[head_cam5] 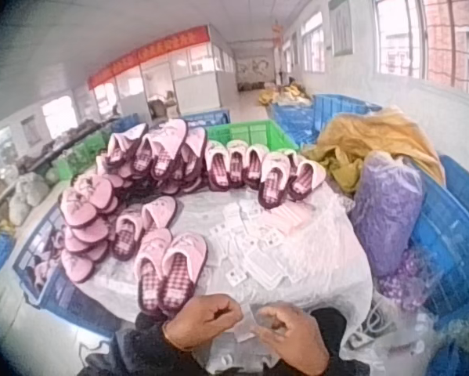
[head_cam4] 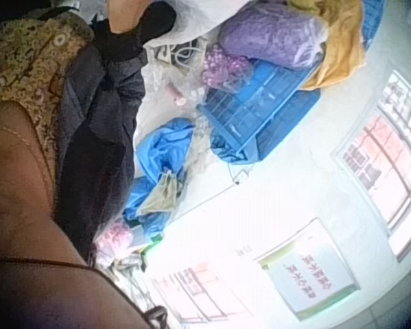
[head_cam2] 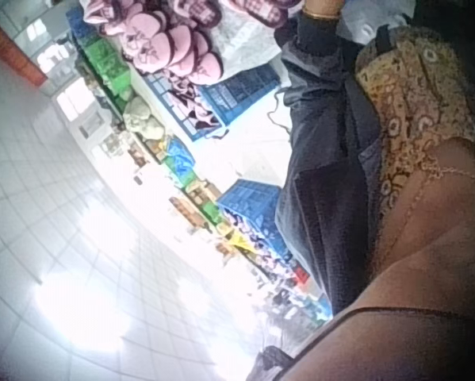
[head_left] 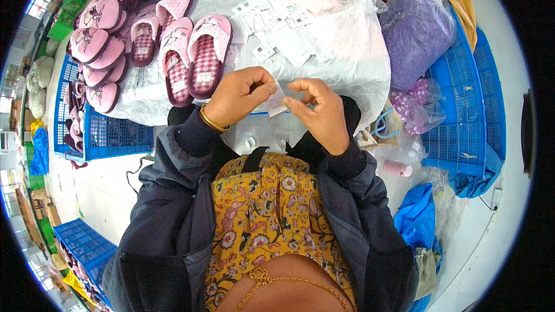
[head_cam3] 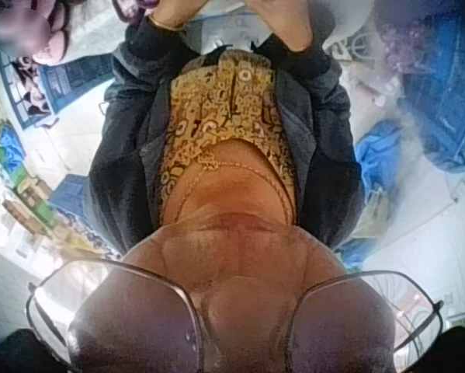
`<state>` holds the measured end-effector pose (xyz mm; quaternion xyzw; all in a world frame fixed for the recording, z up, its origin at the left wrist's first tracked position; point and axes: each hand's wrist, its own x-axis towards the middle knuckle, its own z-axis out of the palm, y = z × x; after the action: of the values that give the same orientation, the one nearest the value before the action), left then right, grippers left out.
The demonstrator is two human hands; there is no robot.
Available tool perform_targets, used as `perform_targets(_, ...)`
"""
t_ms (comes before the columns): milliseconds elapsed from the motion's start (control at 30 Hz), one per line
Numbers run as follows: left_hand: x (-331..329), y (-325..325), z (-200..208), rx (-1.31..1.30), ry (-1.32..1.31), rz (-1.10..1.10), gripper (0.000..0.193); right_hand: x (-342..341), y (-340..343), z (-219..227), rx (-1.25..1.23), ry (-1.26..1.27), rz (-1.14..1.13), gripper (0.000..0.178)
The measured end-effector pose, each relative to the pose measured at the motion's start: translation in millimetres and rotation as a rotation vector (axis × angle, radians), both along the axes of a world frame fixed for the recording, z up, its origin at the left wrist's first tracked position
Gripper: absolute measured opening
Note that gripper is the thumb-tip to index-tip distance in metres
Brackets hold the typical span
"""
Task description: The person sits on the floor and repeatedly picks up small white tags, peels off backing, and attaches them to pink slippers. They handle the slippers one at a time, placing tagged pairs aside on a white sheet.
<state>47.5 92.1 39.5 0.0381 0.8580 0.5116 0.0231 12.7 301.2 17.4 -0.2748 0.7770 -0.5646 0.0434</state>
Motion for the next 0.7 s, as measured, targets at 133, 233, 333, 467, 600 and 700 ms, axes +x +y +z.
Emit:
perform_targets(133, 5, 10, -2, 0.078, 0.042, -0.033, 0.011, 2, -8, -8, -0.132, -0.302, 0.080, 0.021)
perform_targets(233, -5, 4, -15, 0.152, 0.079, 0.016, 0.012, 0, -11, -18, -0.154, -0.261, 0.029, 0.018)
perform_targets(333, -32, -15, -27, -0.156, 0.206, 0.203, 0.022, -1, -10, -21, -0.119, -0.243, 0.025, 0.014)
perform_targets(467, -71, -34, -56, -0.578, 0.230, 0.240, 0.034, -1, -11, -26, -0.178, -0.198, 0.022, 0.013)
perform_targets(600, -80, -33, -60, -0.685, 0.142, 0.237, 0.034, -2, -7, -26, -0.173, -0.190, -0.008, 0.012)
perform_targets(700, -82, -34, -60, -0.609, 0.167, 0.272, 0.029, -3, -6, -28, -0.172, -0.149, -0.027, 0.011)
